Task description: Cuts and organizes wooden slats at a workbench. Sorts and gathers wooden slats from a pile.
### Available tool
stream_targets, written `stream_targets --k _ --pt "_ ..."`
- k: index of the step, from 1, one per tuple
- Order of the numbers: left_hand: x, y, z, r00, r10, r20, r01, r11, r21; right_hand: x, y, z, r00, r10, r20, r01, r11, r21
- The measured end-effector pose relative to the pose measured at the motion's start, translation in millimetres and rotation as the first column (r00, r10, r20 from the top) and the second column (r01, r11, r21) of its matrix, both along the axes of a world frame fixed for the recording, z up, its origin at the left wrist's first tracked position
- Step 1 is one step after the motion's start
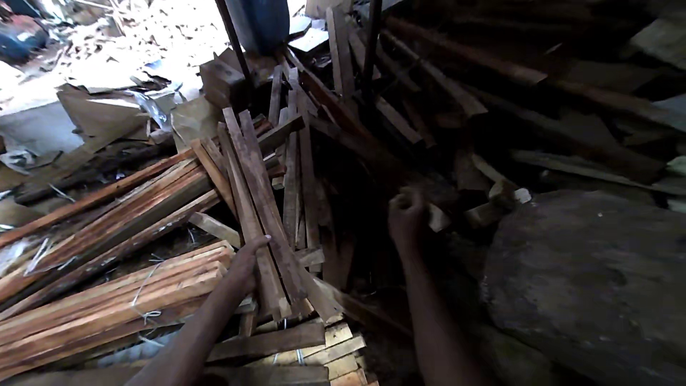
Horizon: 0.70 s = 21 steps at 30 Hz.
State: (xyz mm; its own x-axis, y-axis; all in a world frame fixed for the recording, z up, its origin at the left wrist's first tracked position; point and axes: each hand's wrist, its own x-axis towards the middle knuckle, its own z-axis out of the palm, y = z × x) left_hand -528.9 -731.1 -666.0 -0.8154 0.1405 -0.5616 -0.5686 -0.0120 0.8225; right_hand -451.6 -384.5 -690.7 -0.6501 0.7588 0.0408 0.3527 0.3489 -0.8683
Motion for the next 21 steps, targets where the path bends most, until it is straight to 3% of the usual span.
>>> stream_targets --k 4,7,10,13,16,21 --pt "1 -6 3 1.000 -0.021 -0.007 0.021 1.000 -0.017 -36 -73 -92 0.878 0.453 0.158 -0.394 0.868 -0.302" --pt "2 -11 9 1.000 -0.026 -0.007 0.026 1.000 -0.011 -44 -116 -145 0.822 0.540 0.181 -0.453 0.813 -0.367" --pt "2 -15 13 1.000 -0.028 0.001 0.028 0.999 -0.017 -47 -122 -132 0.803 0.516 0.298 -0.453 0.853 -0.258" --pt "-1 -15 16 1.000 -0.013 0.015 0.013 1.000 -0.024 -59 -108 -122 0.719 0.603 0.345 -0.585 0.794 -0.168" --pt "-1 -17 14 1.000 -0.001 0.024 0.002 0.999 -0.036 -78 -105 -126 0.656 0.659 0.368 -0.625 0.747 -0.225" --pt "-7 -24 0 0.998 -0.056 0.002 0.056 0.998 -0.021 -101 -110 -132 0.787 0.561 0.257 -0.452 0.808 -0.379"
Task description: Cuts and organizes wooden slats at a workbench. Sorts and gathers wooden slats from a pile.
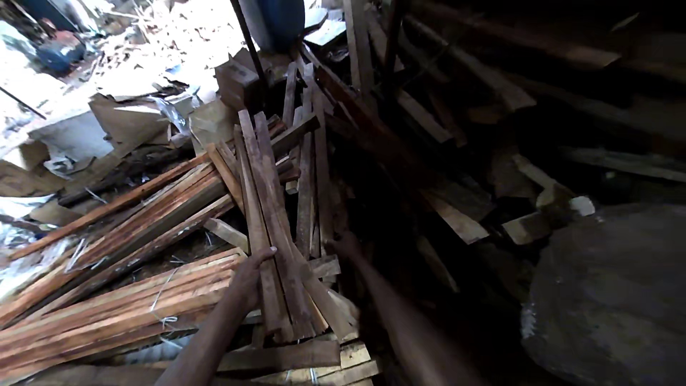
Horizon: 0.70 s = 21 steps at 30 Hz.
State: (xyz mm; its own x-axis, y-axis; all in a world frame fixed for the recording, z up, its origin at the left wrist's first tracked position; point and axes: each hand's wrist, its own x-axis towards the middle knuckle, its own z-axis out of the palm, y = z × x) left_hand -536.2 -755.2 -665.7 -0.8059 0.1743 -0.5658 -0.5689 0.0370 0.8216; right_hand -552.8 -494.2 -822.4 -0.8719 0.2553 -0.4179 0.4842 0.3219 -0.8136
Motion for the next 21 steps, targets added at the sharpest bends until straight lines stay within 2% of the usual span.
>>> stream_targets --k 4,9,12,16,17,18,19,20,21 --pt "-2 1 -2 1.000 -0.009 -0.012 0.009 1.000 0.008 -6 -6 5 0.994 -0.108 0.026 0.108 0.994 -0.007" --pt "-2 4 3 0.999 0.028 0.018 -0.028 0.999 0.020 15 28 27 0.964 -0.264 0.032 0.266 0.956 -0.124" --pt "0 7 3 1.000 0.018 0.013 -0.019 0.999 0.032 40 57 46 0.919 -0.393 -0.016 0.379 0.897 -0.226" --pt "1 13 5 1.000 0.020 0.010 -0.021 0.999 0.035 56 72 69 0.897 -0.438 0.055 0.430 0.838 -0.335" --pt "2 13 4 1.000 0.025 0.017 -0.026 0.999 0.031 59 73 77 0.892 -0.445 0.079 0.434 0.797 -0.420" --pt "2 12 4 0.999 0.032 0.021 -0.032 0.999 0.029 64 73 82 0.899 -0.426 0.097 0.402 0.720 -0.566" --pt "2 12 4 0.999 0.035 0.023 -0.036 0.999 0.027 70 76 77 0.934 -0.353 0.060 0.264 0.567 -0.780" --pt "3 13 4 0.999 0.034 0.028 -0.034 0.999 0.030 73 81 56 0.969 -0.240 -0.062 0.005 0.269 -0.963" --pt "3 14 2 0.999 0.034 0.033 -0.036 0.999 0.037 73 83 35 0.960 -0.199 -0.197 -0.213 -0.059 -0.975"
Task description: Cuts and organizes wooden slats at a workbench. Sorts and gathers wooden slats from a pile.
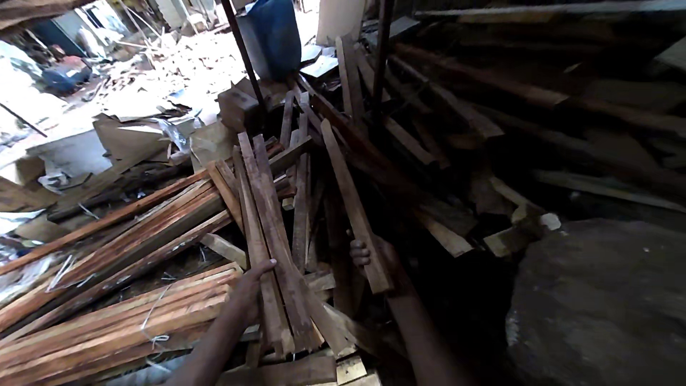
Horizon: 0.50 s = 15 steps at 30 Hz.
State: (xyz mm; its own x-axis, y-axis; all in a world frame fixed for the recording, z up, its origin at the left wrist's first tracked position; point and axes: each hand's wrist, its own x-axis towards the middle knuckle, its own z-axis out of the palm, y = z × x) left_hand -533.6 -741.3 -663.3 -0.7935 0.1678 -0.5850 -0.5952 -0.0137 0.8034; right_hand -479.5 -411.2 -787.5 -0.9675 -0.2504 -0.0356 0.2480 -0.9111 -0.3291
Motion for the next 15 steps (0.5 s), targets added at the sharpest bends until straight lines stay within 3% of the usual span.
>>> stream_targets --k 1,3,7,10,12,15 --pt "0 0 -2 1.000 0.004 0.000 -0.004 1.000 -0.001 -4 -4 -1 0.996 0.025 -0.091 -0.044 0.974 -0.220" --pt "1 0 -1 1.000 0.011 -0.002 -0.011 1.000 -0.010 -4 -13 17 0.997 -0.011 -0.077 -0.013 0.951 -0.310" --pt "0 -1 0 1.000 -0.003 -0.025 0.002 1.000 -0.024 6 -24 32 0.996 -0.086 -0.031 0.083 0.994 -0.076" --pt "4 1 6 0.999 -0.005 -0.047 0.004 1.000 -0.019 6 -29 37 0.998 -0.026 0.065 0.025 1.000 0.017" --pt "7 2 10 0.999 -0.005 -0.041 0.003 0.999 -0.050 4 -25 28 0.999 0.036 0.038 -0.039 0.996 0.084" --pt "11 5 19 0.998 -0.035 -0.052 0.030 0.995 -0.094 4 -29 33 0.992 -0.019 0.124 0.003 0.992 0.128"
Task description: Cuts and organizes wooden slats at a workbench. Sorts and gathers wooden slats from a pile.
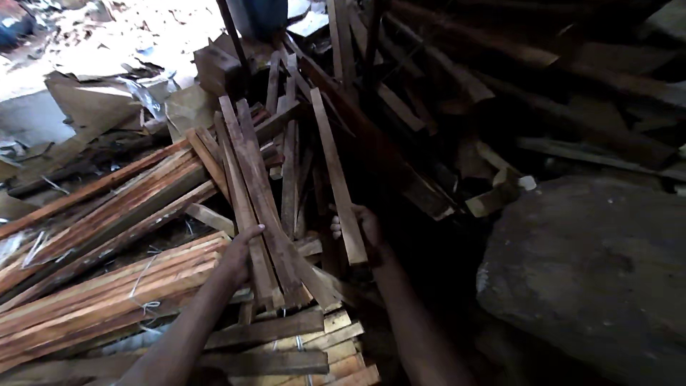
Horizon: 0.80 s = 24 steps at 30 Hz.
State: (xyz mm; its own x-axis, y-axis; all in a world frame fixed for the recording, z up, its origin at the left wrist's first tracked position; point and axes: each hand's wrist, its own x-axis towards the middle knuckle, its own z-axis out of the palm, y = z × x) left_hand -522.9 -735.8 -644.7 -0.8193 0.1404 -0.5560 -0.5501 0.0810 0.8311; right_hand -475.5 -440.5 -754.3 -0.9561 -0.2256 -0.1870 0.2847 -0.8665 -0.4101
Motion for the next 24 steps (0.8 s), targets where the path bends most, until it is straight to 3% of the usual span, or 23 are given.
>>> stream_targets --k 5,7,9,18,20,22,24 --pt "8 7 14 1.000 0.012 -0.008 -0.012 1.000 -0.004 2 -4 16 0.995 -0.097 -0.034 0.089 0.979 -0.186" --pt "6 5 11 1.000 0.005 -0.013 -0.005 1.000 0.015 1 -3 17 0.989 -0.116 -0.097 0.078 0.941 -0.330" --pt "5 1 6 1.000 -0.004 -0.004 0.004 1.000 0.025 3 -1 15 0.984 -0.101 -0.149 0.044 0.938 -0.345" --pt "-6 -6 -10 0.998 0.067 0.010 -0.067 0.996 0.061 16 -12 19 0.993 -0.109 0.051 0.104 0.991 0.088" --pt "-6 -7 -14 0.998 0.061 0.008 -0.061 0.997 0.038 15 -14 22 0.988 -0.104 0.115 0.068 0.957 0.281" --pt "-7 -9 -19 0.998 0.058 0.019 -0.059 0.998 0.011 15 -22 32 0.972 -0.171 0.164 0.064 0.855 0.515" --pt "-8 -9 -20 0.998 0.060 0.024 -0.060 0.998 0.009 15 -30 45 0.969 -0.197 0.146 0.075 0.805 0.588"
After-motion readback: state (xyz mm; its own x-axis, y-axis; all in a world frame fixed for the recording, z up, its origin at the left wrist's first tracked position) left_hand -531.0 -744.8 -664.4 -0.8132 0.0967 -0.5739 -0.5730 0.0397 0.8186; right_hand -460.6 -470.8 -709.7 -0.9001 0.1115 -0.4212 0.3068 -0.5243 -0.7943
